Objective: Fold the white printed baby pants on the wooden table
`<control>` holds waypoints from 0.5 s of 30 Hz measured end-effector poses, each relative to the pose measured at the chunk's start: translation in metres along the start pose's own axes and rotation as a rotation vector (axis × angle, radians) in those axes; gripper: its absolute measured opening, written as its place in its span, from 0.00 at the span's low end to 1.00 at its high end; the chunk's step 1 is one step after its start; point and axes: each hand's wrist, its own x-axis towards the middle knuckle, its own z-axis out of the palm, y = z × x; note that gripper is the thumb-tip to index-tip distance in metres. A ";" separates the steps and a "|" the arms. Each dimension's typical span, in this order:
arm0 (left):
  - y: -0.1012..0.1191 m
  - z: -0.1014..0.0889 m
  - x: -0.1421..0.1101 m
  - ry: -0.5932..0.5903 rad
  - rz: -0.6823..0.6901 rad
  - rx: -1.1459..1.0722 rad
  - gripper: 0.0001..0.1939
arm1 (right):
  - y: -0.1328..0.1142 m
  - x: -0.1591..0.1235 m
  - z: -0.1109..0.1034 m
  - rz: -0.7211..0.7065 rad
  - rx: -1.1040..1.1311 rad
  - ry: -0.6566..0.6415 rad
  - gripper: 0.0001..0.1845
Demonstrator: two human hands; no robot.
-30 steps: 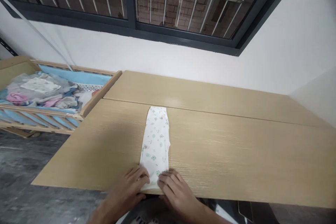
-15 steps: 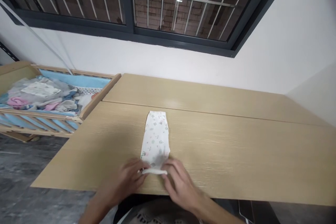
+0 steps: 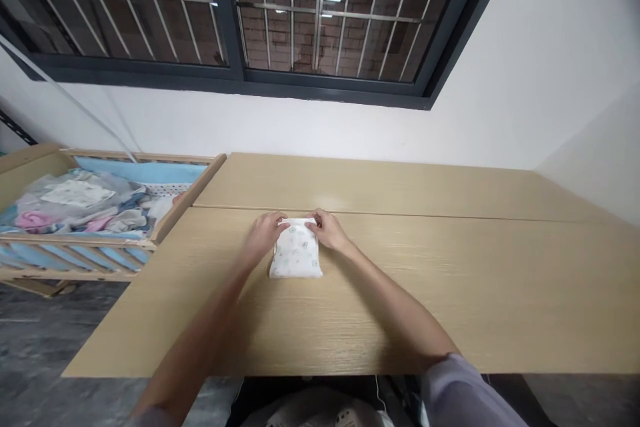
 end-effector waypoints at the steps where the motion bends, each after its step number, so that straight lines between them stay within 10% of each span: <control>1: -0.003 0.006 0.008 -0.002 -0.012 0.024 0.14 | 0.008 0.009 0.003 0.020 -0.014 -0.002 0.08; 9: 0.006 0.023 0.036 -0.037 -0.069 0.237 0.13 | 0.036 0.032 0.023 0.073 -0.130 0.020 0.06; 15: 0.048 0.024 -0.042 0.009 -0.080 0.367 0.25 | 0.003 0.010 0.009 -0.133 -0.241 0.000 0.24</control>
